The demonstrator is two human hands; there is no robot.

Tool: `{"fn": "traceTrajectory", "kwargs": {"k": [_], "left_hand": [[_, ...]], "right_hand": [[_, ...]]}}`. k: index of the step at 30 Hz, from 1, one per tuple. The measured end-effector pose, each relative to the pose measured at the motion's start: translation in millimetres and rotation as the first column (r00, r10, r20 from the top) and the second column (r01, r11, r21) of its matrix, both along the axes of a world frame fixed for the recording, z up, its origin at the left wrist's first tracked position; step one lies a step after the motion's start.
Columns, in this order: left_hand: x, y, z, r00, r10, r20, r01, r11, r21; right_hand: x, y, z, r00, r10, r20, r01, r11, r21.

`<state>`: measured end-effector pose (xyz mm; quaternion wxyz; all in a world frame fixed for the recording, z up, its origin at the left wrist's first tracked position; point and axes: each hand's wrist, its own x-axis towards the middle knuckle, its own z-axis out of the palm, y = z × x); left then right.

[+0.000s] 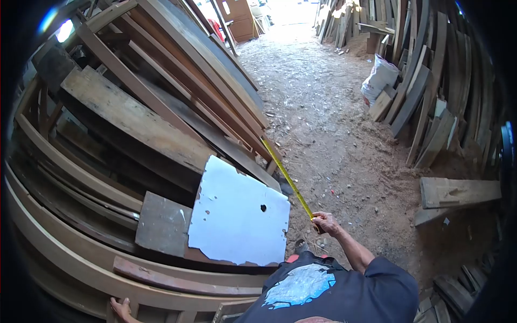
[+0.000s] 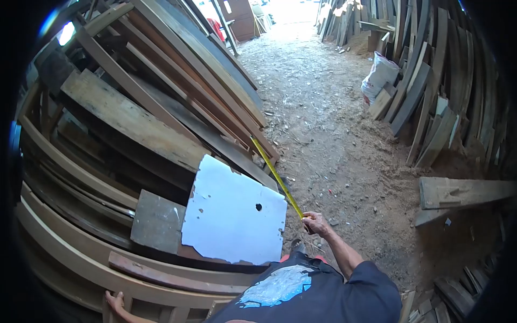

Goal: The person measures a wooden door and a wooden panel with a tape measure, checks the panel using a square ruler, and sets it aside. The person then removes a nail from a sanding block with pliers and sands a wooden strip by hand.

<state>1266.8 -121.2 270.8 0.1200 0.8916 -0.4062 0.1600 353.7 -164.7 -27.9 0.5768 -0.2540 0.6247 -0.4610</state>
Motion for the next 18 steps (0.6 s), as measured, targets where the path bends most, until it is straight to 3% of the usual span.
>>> {"fn": "traceTrajectory", "kwargs": {"k": [2, 5, 6, 8, 10, 12, 14, 16, 18], "left_hand": [[1, 0, -9, 1.000, 0.023, 0.013, -0.022, 0.999, -0.030], [-12, -32, -3, 0.995, 0.040, 0.096, -0.031, 0.995, -0.095], [-28, -47, -20, 0.988, 0.032, 0.149, -0.009, 0.988, -0.154], [-85, -77, -68, 0.980, -0.021, 0.197, 0.075, 0.961, -0.268], [-163, -105, -131, 0.984, -0.123, 0.128, 0.157, 0.941, -0.300], [-251, -126, -214, 0.962, -0.261, -0.084, 0.232, 0.939, -0.254], [-352, -138, -301, 0.844, -0.340, -0.415, 0.309, 0.940, -0.141], [-453, -153, -374, 0.598, -0.252, -0.761, 0.429, 0.903, 0.038], [-545, -180, -423, 0.314, -0.045, -0.948, 0.617, 0.769, 0.167]], "right_hand": [[-16, -34, -10, 0.998, 0.025, -0.052, -0.029, 0.997, -0.072], [-34, -62, -8, 0.999, -0.038, -0.034, 0.038, 0.999, -0.001], [-41, -68, -19, 0.995, -0.038, -0.090, 0.035, 0.999, -0.032], [-50, -79, -41, 0.995, -0.104, -0.005, 0.104, 0.994, 0.032], [-65, -92, -59, 0.994, -0.104, 0.033, 0.101, 0.992, 0.072], [-78, -105, -62, 0.996, -0.075, 0.039, 0.070, 0.989, 0.127], [-96, -123, -49, 0.995, -0.086, 0.040, 0.081, 0.990, 0.115], [-121, -151, -72, 0.991, -0.096, -0.090, 0.100, 0.994, 0.034], [-150, -174, -56, 0.988, -0.151, -0.023, 0.152, 0.985, 0.081]]}}
